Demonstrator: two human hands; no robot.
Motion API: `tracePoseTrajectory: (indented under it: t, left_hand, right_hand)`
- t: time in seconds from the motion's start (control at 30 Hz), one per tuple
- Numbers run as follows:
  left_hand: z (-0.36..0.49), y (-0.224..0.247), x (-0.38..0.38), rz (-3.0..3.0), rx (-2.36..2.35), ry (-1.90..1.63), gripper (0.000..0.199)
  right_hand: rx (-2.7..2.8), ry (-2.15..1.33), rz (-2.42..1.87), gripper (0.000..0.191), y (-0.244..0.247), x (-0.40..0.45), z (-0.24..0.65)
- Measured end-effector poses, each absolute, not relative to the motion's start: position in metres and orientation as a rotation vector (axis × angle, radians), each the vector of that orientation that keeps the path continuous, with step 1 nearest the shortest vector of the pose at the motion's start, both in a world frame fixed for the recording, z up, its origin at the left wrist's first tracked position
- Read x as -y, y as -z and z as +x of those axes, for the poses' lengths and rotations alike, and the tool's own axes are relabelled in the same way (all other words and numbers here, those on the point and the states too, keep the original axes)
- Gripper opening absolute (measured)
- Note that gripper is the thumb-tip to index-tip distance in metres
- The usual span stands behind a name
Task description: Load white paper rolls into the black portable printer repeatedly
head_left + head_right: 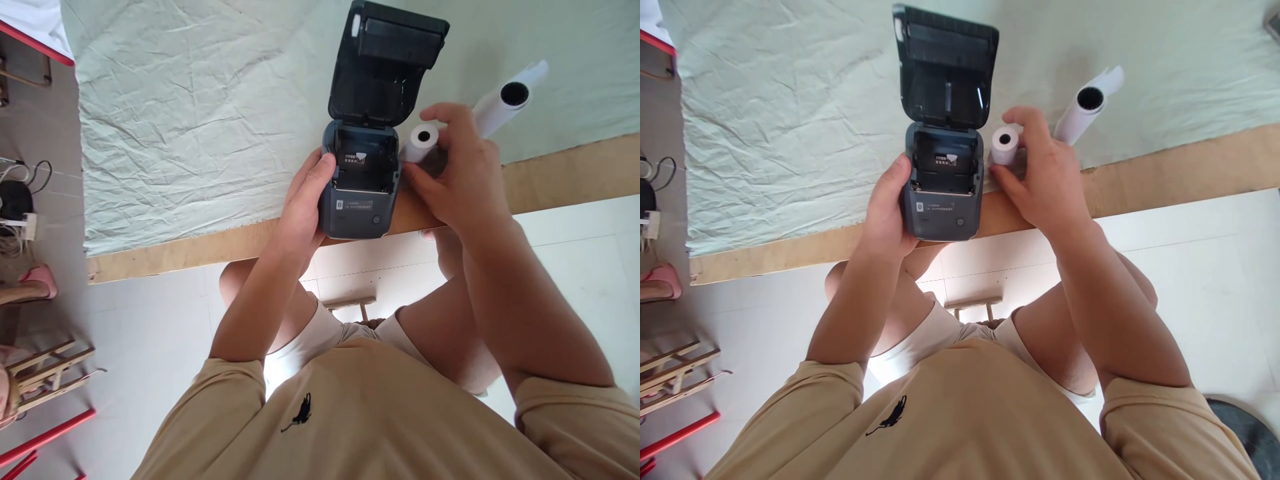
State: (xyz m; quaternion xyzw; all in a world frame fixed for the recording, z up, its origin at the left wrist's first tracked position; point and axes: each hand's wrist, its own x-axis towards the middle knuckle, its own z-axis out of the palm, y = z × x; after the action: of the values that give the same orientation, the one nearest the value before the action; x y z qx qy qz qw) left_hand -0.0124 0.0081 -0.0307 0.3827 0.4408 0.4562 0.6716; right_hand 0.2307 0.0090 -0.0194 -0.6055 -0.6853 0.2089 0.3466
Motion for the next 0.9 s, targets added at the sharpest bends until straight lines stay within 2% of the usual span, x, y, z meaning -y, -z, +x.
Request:
tracePoseTrajectory:
  t: [0.07,0.2,0.23,0.3,0.4,0.53,0.67,0.8,0.9]
  left_hand:
    - [-0.013,0.031,-0.008,0.87,-0.987,-1.027,0.054]
    - [-0.017,0.029,-0.006,0.886,-0.982,-0.998,0.051]
    - [-0.017,0.028,-0.006,0.883,-0.975,-0.996,0.049]
    - [-0.017,0.026,-0.005,0.861,-0.945,-1.004,0.045]
    - [-0.016,0.024,-0.005,0.809,-0.922,-1.031,0.039]
    - [-0.014,0.022,-0.004,0.762,-0.968,-1.028,0.036]
    - [-0.013,0.017,-0.003,0.752,-0.938,-1.023,0.033]
    - [-0.013,0.014,-0.002,0.765,-0.947,-1.02,0.031]
    - [-0.014,0.015,-0.003,0.774,-0.954,-1.033,0.031]
  right_hand:
    - [1.778,-0.463,-1.499,0.051,0.017,-0.007,0.237]
    - [1.61,0.018,-1.248,0.032,0.022,-0.015,0.277]
    - [1.54,0.134,-1.242,0.031,0.027,-0.02,0.288]
    - [1.495,0.227,-1.324,0.043,0.038,-0.029,0.305]
    - [1.58,0.131,-1.54,0.064,0.048,-0.038,0.312]
    - [1.677,-0.168,-1.729,0.072,0.041,-0.035,0.299]
    - [1.729,-0.307,-1.732,0.075,0.03,-0.026,0.291]
    - [1.824,-0.225,-1.711,0.059,0.031,-0.023,0.288]
    - [1.723,-0.236,-1.684,0.069,0.033,-0.023,0.287]
